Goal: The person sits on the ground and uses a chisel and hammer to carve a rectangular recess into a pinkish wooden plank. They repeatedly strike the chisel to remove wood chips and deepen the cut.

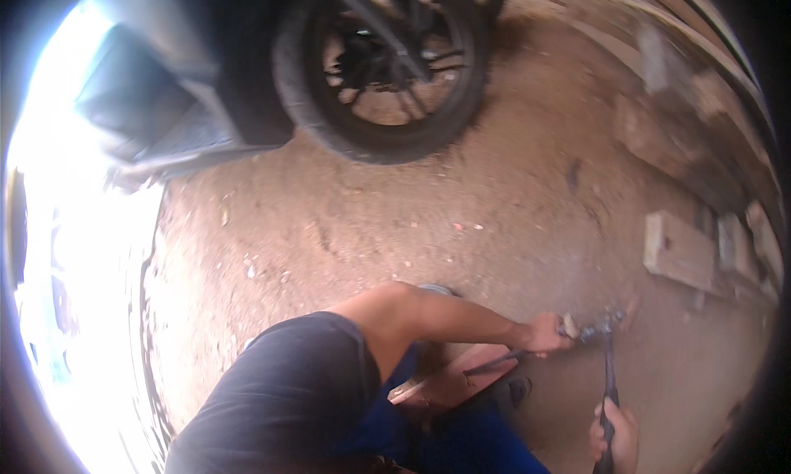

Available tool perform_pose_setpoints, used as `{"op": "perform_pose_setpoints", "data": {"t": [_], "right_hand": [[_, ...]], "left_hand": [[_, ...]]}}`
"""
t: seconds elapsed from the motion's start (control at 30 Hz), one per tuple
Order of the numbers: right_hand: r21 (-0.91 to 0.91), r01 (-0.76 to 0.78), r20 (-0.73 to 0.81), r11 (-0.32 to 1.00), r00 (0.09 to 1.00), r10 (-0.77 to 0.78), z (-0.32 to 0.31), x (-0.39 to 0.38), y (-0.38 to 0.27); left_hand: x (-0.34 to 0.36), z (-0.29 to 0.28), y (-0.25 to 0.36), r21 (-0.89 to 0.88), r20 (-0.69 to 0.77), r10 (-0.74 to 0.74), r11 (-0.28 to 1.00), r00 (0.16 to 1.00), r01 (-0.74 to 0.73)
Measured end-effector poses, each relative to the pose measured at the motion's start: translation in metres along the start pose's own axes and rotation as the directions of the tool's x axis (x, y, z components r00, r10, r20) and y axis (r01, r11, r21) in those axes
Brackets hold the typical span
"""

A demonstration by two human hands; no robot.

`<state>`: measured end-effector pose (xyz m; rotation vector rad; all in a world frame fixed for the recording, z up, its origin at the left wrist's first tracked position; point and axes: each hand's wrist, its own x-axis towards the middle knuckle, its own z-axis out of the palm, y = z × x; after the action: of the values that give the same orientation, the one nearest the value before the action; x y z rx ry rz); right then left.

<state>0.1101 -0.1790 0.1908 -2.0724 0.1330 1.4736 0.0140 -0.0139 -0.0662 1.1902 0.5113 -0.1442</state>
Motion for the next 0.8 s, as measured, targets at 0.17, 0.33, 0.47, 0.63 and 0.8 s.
{"op": "perform_pose_setpoints", "data": {"t": [0.17, 0.33, 0.47, 0.63, 0.8], "right_hand": [[-0.239, -0.03, 0.14, 0.971, 0.988, 0.065, -0.031, -0.001, -0.005], [-0.287, -0.091, 0.004, 0.954, 0.995, 0.097, 0.013, -0.019, -0.043], [-0.137, 0.05, -0.102, 0.989, 0.993, -0.064, -0.04, 0.006, 0.015], [-0.136, -0.119, -0.174, 0.983, 0.98, 0.095, 0.012, -0.011, -0.025], [-0.146, -0.147, -0.186, 0.978, 0.975, 0.119, 0.012, -0.013, -0.018]], "left_hand": [[-0.011, -0.001, 0.005, -0.065, 0.02, 0.001, 0.998, 1.0, 0.0], [-0.013, -0.016, 0.007, -0.18, 0.204, -0.1, 0.974, 0.974, 0.138], [-0.005, -0.003, 0.021, -0.223, 0.321, -0.115, 0.956, 0.94, 0.193], [-0.035, -0.034, 0.051, 0.017, 0.188, -0.145, 0.989, 0.971, 0.144], [-0.036, -0.065, 0.104, 0.153, 0.233, 0.167, 0.967, 0.958, -0.206]]}}
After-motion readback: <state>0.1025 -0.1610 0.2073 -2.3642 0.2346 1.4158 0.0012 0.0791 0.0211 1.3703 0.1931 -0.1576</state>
